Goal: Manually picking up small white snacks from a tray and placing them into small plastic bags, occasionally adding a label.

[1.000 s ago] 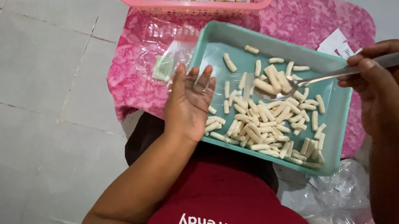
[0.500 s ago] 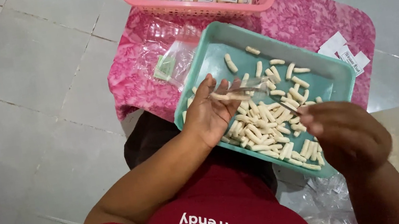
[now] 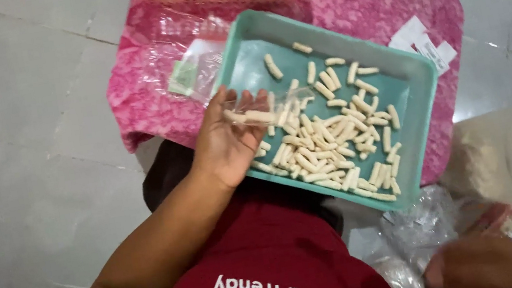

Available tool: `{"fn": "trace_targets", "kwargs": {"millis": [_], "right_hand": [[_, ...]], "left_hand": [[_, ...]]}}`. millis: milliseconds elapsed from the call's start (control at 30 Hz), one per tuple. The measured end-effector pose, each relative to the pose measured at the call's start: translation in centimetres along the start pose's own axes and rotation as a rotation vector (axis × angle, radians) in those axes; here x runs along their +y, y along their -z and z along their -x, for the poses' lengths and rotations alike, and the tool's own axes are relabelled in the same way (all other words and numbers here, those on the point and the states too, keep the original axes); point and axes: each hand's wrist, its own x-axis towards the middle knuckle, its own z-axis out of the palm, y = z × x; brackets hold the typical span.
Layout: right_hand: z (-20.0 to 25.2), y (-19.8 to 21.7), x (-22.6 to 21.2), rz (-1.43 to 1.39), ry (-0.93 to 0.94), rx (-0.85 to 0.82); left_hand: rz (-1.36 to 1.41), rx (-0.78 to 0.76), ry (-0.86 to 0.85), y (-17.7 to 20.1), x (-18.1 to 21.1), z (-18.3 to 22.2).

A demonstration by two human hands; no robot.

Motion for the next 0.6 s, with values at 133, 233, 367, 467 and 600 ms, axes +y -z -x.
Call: {"fn": "trace_targets", "kwargs": {"millis": [133,233,367,467,600], "right_hand": [[-1.4,-1.9,1.2,-0.089,-0.100,0.361],[-2.4,-2.6,1.7,-0.145,-0.192,0.700],[-3.7,-2.9,0.7,-0.170,-0.268,1.233],[-4.5,-3.4,0.0,-0.201,-0.324,1.580],[-5.5,-0.9,-0.4,-0.235,-0.372,1.932]], "left_hand": [[-0.026,-0.092,0.056,1.3,0.1,-0.6],[-0.043,-0.079,0.057,1.1,0.6,-0.6],[-0.013,-0.093,0.029,0.6,1.0,0.3],[0.004,-0.099,0.019,0.8,1.4,0.3],[0.026,-0.099,-0.012,1.0,2.4,0.6]]}}
